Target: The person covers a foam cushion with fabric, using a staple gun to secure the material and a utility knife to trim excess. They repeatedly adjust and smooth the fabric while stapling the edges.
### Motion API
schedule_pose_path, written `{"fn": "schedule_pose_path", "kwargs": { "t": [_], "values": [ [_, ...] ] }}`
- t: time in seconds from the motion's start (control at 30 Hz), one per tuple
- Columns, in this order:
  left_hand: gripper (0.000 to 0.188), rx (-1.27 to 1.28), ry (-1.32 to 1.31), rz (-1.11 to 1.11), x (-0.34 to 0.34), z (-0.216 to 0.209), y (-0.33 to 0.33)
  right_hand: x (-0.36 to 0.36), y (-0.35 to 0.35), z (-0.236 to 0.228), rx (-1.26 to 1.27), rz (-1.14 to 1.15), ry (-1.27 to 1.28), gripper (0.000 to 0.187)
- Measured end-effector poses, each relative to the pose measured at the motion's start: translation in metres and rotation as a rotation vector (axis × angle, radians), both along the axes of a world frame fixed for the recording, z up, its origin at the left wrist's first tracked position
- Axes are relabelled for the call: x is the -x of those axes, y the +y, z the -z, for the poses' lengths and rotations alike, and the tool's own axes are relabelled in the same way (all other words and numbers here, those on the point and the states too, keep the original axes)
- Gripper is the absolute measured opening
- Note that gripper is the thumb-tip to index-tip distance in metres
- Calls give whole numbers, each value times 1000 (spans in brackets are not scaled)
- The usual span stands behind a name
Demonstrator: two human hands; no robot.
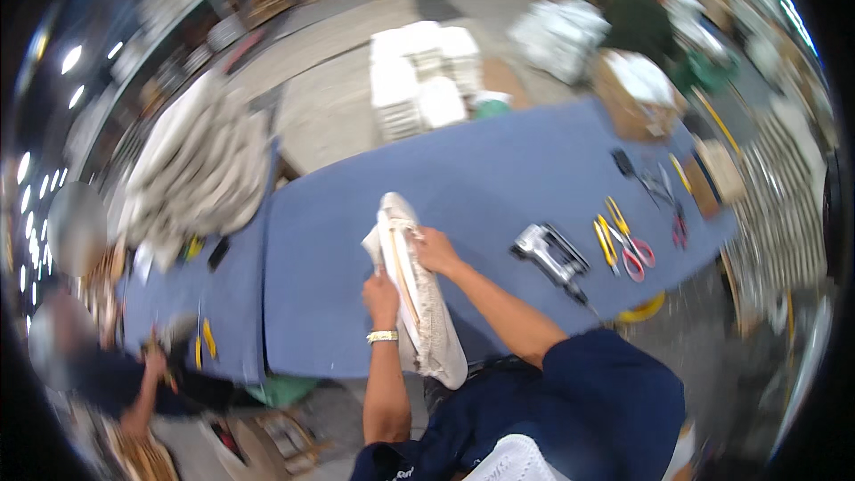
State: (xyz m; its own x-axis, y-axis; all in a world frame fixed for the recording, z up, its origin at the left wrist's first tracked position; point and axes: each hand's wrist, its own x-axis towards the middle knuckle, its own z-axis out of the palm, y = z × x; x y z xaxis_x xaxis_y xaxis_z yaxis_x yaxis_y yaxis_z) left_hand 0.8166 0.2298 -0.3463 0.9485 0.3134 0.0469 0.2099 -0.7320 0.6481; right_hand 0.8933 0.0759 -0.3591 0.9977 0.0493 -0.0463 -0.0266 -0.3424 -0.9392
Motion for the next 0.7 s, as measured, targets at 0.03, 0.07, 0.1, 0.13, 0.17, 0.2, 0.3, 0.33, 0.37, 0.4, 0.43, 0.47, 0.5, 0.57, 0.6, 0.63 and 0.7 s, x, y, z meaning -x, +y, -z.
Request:
{"fn": "schedule_pose_path", "kwargs": {
  "t": [0.03, 0.07, 0.1, 0.13, 0.17, 0.2, 0.3, 0.33, 0.37, 0.4, 0.43, 0.47, 0.5, 0.57, 0.6, 0.63, 0.7],
  "values": [
    [52, 35, -8, -2, -12, 4, -8, -3, -4, 11, 1, 31, -97, 37],
    [53, -59, 38, 74, -18, 11, -11, -2, -7, 3, 92, 46, -97, 37],
    [55, -69, 58, 153, -23, 9, -22, -4, -18, 13, 107, 104, -168, 34],
    [57, -84, 78, 188, -26, 4, -22, 2, -30, -21, 130, 33, 32, 31],
    [57, -24, 154, 246, -32, -9, -31, 8, -47, -14, 131, 84, 38, 31],
    [57, 35, 219, 288, -44, -18, -38, 9, -58, -10, 135, 120, 30, 30],
    [56, 316, -49, 341, -93, -13, -41, 16, -62, -2, 130, 146, -1, 30],
    [57, 338, -119, 334, -116, -13, -41, 19, -58, -8, 135, 135, -5, 33],
    [57, 387, -136, 358, -135, -17, -48, 21, -55, -11, 141, 135, -6, 36],
    [58, 431, -158, 371, -153, -23, -54, 21, -53, -12, 143, 117, 0, 33],
    [56, 492, -102, 410, -173, -18, -53, 19, -48, -10, 156, 119, -36, 32],
    [54, 550, -52, 433, -193, -10, -46, 17, -43, -7, 166, 107, -74, 32],
    [50, 505, 27, 486, -203, -8, -49, 15, -39, -2, 172, 82, -113, 32],
    [45, 498, 14, 591, -208, 9, -49, 9, -42, -13, 182, 26, 16, 27],
    [41, 621, 50, 555, -207, 22, -48, 10, -44, -19, 153, 20, 33, 25],
    [34, 673, 58, 519, -201, 18, -57, 8, -49, -22, 131, 33, 55, 24],
    [33, 666, 103, 462, -196, 30, -50, 8, -50, -13, 144, -28, 37, 27]
  ]
}}
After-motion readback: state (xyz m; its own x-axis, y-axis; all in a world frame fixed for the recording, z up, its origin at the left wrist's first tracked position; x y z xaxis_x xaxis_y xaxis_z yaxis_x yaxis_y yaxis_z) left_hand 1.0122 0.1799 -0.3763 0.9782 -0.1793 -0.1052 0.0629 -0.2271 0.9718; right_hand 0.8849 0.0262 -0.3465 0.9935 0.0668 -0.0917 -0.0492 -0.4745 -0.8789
